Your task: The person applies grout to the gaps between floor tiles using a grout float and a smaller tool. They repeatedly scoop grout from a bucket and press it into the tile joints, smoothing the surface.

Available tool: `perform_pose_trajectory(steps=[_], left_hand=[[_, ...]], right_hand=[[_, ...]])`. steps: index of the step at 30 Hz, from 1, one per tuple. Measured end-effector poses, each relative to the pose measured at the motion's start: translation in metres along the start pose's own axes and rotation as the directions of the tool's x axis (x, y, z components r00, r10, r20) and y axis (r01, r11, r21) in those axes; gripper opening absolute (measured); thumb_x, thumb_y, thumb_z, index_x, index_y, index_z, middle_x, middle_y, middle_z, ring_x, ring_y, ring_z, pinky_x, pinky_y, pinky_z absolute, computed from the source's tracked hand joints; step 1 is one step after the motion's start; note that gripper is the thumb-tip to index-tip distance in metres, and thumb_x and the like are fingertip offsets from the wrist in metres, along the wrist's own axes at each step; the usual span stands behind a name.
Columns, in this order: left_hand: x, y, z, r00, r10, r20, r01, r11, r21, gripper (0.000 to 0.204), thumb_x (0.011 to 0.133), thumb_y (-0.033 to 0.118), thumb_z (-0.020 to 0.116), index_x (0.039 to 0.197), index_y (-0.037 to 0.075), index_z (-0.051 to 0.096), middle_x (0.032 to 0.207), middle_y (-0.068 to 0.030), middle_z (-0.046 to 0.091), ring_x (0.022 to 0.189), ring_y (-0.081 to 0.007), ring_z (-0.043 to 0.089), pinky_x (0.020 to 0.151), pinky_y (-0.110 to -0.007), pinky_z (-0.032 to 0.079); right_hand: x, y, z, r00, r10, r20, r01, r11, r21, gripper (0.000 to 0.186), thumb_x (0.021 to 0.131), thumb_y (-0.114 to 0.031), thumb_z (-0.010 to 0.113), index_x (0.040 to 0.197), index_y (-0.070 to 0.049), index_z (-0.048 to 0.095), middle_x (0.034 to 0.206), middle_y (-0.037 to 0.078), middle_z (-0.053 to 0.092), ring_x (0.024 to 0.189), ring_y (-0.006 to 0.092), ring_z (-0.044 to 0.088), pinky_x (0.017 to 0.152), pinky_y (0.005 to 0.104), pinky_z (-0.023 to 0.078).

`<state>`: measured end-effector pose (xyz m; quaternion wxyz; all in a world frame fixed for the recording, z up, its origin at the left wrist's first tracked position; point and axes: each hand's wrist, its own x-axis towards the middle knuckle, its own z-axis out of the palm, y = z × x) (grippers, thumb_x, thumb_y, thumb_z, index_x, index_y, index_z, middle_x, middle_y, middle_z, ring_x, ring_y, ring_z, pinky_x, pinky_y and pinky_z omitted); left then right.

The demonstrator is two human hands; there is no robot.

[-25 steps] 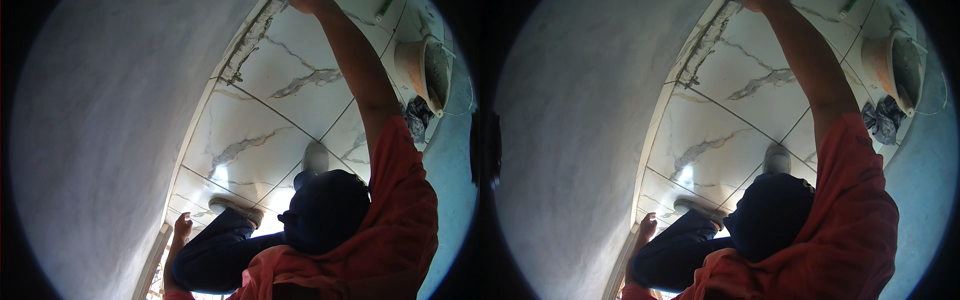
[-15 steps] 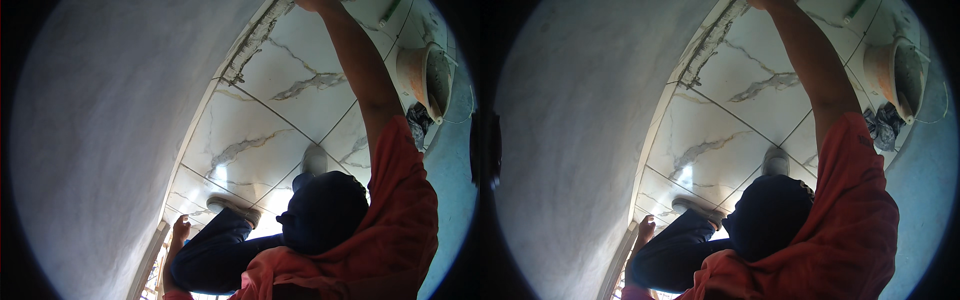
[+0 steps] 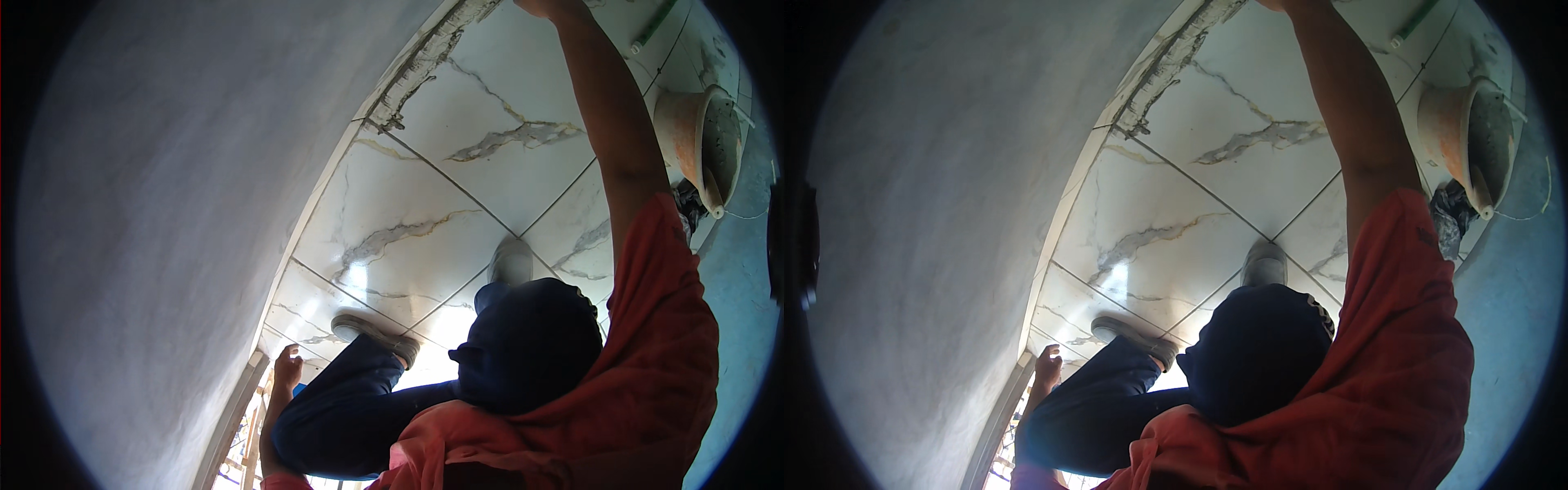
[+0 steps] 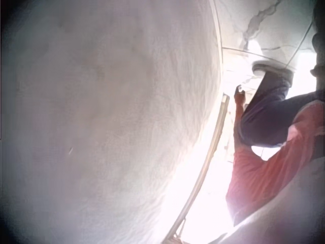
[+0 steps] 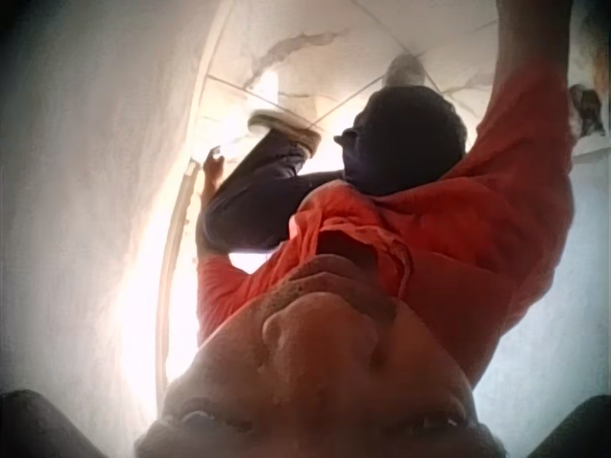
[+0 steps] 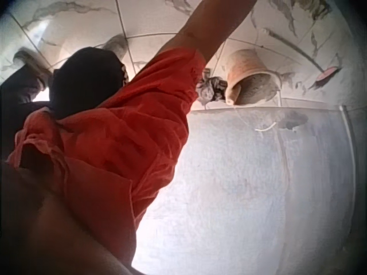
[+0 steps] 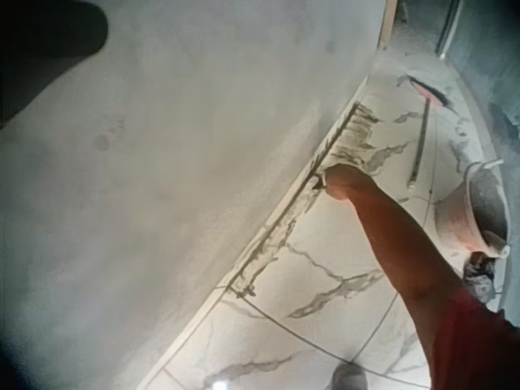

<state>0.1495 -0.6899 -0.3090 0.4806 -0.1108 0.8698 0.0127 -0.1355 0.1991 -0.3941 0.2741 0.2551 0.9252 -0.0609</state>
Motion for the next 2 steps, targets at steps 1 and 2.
perform_pose_trajectory(steps=[1,2], left_hand=[[0.000,0.003,-0.002,1.000,0.002,0.002,-0.002,1.000,0.015,0.044,0.088,0.009,0.063,0.132,0.007,0.061,0.125,-0.0194,0.070,0.104,-0.0343,0.071,0.093,-0.042,0.056],[0.001,0.005,-0.005,1.000,0.005,0.005,-0.005,1.000,0.030,0.044,0.088,0.010,0.064,0.133,0.008,0.061,0.126,-0.0193,0.070,0.105,-0.0339,0.071,0.094,-0.042,0.056]], right_hand=[[0.005,0.003,0.010,1.000,-0.021,0.006,0.021,0.999,-0.032,0.045,0.100,-0.018,0.057,0.141,0.001,0.059,0.145,0.025,0.057,0.136,0.0351,0.056,0.110,0.0471,0.045],[0.009,0.007,0.021,0.999,-0.041,0.012,0.042,0.997,-0.064,0.046,0.100,-0.019,0.059,0.142,-0.001,0.059,0.146,0.024,0.057,0.137,0.0344,0.055,0.112,0.0476,0.044]])
